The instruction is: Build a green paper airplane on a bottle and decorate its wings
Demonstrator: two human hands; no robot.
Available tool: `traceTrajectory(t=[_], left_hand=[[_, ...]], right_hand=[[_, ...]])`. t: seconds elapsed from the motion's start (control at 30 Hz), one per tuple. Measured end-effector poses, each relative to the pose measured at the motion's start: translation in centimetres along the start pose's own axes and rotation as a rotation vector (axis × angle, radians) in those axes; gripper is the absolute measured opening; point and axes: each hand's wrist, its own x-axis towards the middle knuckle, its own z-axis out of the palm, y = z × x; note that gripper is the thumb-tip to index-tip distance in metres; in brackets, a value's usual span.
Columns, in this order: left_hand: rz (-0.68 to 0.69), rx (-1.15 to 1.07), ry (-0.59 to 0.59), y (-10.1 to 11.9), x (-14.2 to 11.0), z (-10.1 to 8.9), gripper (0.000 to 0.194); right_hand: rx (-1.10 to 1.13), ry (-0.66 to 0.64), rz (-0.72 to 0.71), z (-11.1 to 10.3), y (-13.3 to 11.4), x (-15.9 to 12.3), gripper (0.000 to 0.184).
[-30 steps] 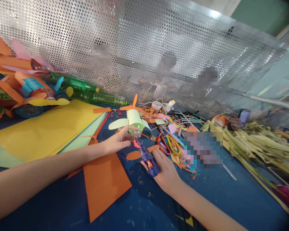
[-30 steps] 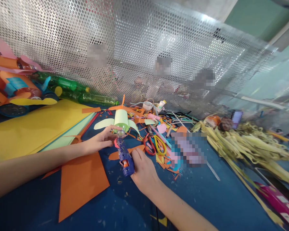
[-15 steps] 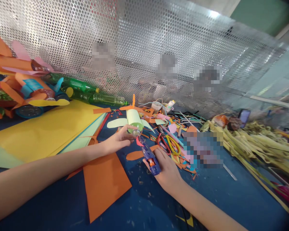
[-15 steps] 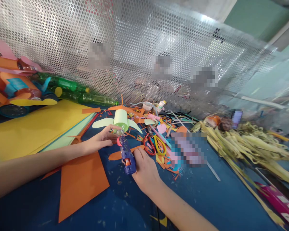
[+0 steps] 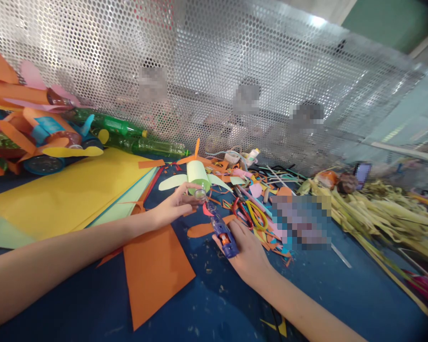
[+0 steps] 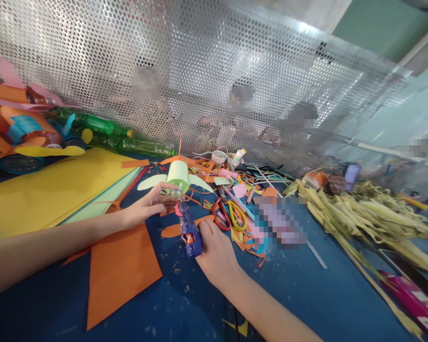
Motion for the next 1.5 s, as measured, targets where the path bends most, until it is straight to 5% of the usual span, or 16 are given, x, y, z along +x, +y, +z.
traceTrajectory(t=[1.5], left_hand=[[0.074,0.034,-0.104,-0.11,-0.10,-0.06,0.044]], right_hand=[[-0.009,-0.051,-0.098,-0.03,-0.46,0.36,0.014]])
